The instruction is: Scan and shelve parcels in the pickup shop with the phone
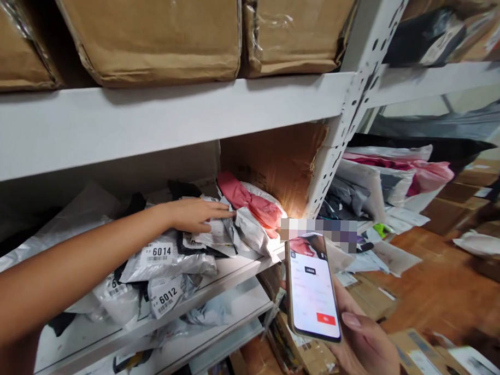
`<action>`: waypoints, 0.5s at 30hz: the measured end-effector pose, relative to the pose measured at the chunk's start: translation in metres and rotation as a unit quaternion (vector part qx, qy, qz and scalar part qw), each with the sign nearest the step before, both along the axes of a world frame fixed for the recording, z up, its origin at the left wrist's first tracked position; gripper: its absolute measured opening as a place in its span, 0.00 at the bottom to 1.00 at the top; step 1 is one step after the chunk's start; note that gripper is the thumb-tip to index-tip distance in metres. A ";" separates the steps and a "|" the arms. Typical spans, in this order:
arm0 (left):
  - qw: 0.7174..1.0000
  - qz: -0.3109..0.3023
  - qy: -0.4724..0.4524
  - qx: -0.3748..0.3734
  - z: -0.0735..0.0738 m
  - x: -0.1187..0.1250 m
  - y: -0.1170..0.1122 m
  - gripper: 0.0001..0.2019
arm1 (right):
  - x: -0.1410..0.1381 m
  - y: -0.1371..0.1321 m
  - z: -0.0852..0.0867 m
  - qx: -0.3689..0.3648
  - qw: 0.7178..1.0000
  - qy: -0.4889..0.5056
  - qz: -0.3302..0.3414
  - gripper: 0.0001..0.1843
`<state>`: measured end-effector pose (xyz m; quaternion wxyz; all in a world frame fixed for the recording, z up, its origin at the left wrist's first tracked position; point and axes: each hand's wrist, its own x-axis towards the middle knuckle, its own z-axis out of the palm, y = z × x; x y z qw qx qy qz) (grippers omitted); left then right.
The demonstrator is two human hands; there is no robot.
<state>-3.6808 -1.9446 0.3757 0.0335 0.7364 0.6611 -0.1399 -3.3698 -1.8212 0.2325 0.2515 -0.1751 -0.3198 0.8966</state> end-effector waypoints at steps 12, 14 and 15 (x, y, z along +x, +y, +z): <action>0.988 -0.103 0.045 0.104 -0.024 0.006 0.012 0.04 | 0.001 -0.004 -0.002 0.005 0.999 0.008 0.048 0.49; 0.993 -0.099 -0.013 0.071 -0.024 0.000 0.013 0.08 | -0.001 -0.006 -0.003 0.007 0.998 0.018 0.062 0.51; 0.994 -0.092 -0.019 0.058 -0.024 -0.001 0.014 0.13 | -0.003 -0.008 -0.004 0.003 0.997 0.031 0.074 0.50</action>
